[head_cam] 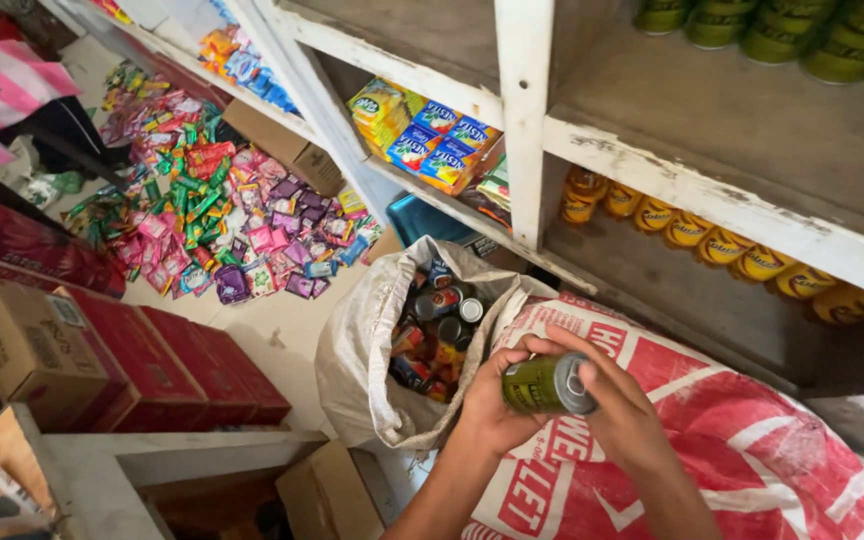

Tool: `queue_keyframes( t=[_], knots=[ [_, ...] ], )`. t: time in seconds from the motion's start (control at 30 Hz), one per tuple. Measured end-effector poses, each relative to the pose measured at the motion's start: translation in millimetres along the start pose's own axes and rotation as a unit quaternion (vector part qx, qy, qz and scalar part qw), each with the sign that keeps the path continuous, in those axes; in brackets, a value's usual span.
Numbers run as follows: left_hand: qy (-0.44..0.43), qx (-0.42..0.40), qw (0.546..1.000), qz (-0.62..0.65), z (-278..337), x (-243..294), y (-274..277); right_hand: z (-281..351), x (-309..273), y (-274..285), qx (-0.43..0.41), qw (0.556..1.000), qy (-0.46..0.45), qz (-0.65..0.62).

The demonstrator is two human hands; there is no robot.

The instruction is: Organizing and arranging various canned goods from a bag onto a storage shelf.

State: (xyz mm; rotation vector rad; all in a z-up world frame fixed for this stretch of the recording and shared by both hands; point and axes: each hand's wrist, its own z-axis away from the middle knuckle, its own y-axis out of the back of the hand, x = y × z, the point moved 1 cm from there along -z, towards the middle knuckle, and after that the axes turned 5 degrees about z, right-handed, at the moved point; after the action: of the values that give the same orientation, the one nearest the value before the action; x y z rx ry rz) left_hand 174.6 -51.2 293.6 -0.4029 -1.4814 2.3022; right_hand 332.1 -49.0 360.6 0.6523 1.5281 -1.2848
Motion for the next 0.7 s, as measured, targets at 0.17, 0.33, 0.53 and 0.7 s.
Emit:
queue_keyframes(
  t=[0.17, 0.33, 0.53, 0.7],
  knots=[
    [0.010, 0.000, 1.000, -0.014, 1, -6, -23, 11, -16, 6, -0.059, 0.997, 0.054, 0.024],
    [-0.052, 0.015, 0.994, -0.092, 8, -26, -58, 6, 2, 20, 0.082, 0.995, 0.013, -0.051],
    [-0.242, -0.063, 0.831, -0.497, 22, -66, -97, 4, 8, 28, 0.225, 0.940, 0.077, -0.245],
    [-0.350, -0.120, 0.685, -0.627, 43, -68, -136, 12, 2, 24, 0.219, 0.938, 0.060, -0.262]
  ],
)
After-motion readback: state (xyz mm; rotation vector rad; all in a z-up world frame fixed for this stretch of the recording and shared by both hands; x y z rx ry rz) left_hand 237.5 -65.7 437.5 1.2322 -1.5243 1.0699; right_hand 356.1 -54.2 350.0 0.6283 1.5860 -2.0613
